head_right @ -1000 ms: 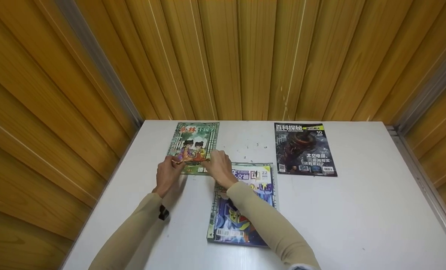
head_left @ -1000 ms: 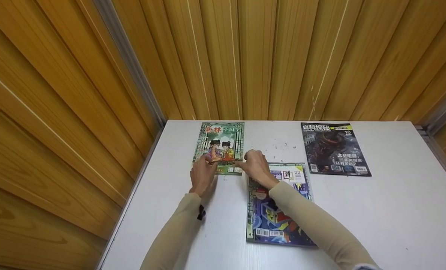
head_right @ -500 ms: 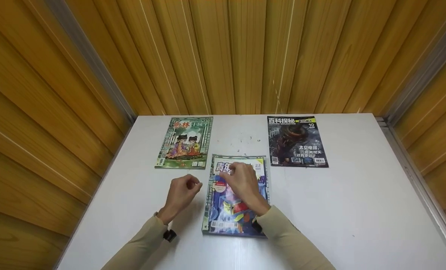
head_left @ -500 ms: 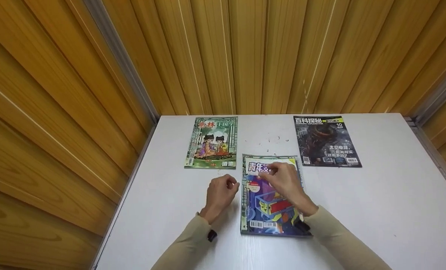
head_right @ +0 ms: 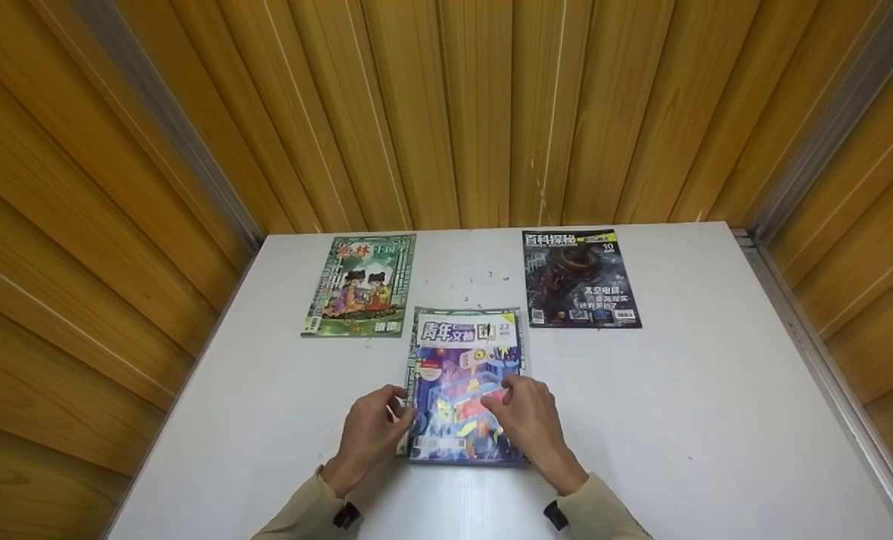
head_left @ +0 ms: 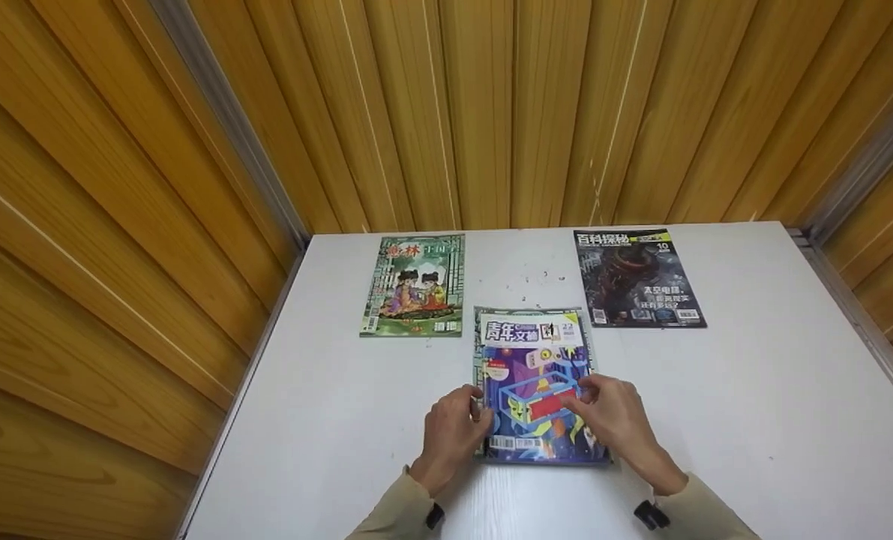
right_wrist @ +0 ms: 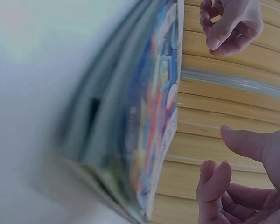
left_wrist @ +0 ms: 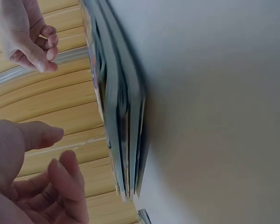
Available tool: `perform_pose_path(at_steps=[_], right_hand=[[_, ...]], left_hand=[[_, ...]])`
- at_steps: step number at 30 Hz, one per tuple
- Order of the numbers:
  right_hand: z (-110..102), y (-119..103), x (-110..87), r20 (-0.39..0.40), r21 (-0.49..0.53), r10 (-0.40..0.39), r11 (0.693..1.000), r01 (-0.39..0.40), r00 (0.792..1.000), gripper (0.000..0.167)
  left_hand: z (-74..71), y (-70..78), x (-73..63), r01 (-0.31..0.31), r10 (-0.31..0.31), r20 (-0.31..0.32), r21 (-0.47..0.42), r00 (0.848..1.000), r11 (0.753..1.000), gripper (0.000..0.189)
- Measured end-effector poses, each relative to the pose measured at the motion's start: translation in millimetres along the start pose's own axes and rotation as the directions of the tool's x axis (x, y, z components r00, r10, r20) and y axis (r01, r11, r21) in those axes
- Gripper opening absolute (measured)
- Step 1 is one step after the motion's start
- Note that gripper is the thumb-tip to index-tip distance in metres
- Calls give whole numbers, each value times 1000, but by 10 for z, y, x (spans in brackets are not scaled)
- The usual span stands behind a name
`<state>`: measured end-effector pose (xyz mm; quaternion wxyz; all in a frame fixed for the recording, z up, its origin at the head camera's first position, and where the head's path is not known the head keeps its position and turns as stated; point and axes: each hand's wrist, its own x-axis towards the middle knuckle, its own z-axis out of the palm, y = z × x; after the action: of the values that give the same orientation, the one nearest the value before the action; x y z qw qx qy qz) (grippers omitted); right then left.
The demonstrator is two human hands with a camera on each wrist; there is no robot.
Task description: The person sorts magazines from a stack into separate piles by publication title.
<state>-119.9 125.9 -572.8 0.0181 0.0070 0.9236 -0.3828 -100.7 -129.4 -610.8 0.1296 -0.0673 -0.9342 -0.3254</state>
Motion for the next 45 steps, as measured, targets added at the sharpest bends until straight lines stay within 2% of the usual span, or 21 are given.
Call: perform_pose_path(at_steps=[5,8,12,18,24,29,34,37,41,45], right_hand=[[84,168,-105,14,-18,37,999,-37,999,41],[123,231,-156,9,-42,54,998,-53,999,40],[144,277,-191,5,-46,77,996,-77,997,39],[132,297,-208,-3,-32,116,993,-116,993,45],[128,327,-197,-26,-39,108,993,-109,994,48],[129,363,-184,-20,-32,139,990,-139,990,51],[124,395,-171,-11,-22,160,987,-160,987,52],[113,407,-161,-8,-22,165,986,-165,986,53],[109,415,-150,-3,-23,179,984,-179,984,55],[118,418,-151,2,-18,191,981,-191,982,55]], left_hand=[[86,61,-143,102,-105,28,92,994,990,36],[120,77,-186,139,-148,51,144,988,980,40],[152,101,-212,184,-199,74,168,977,968,42],[175,144,-250,197,-209,58,174,976,965,47],[188,186,-278,195,-204,34,174,978,965,48],[205,226,-300,217,-227,45,169,973,961,47],[235,239,-289,241,-245,20,109,969,964,37],[240,227,-256,269,-269,17,24,963,963,31],[250,166,-221,292,-290,41,-51,956,955,33],[262,104,-200,272,-268,64,-66,961,960,33]])
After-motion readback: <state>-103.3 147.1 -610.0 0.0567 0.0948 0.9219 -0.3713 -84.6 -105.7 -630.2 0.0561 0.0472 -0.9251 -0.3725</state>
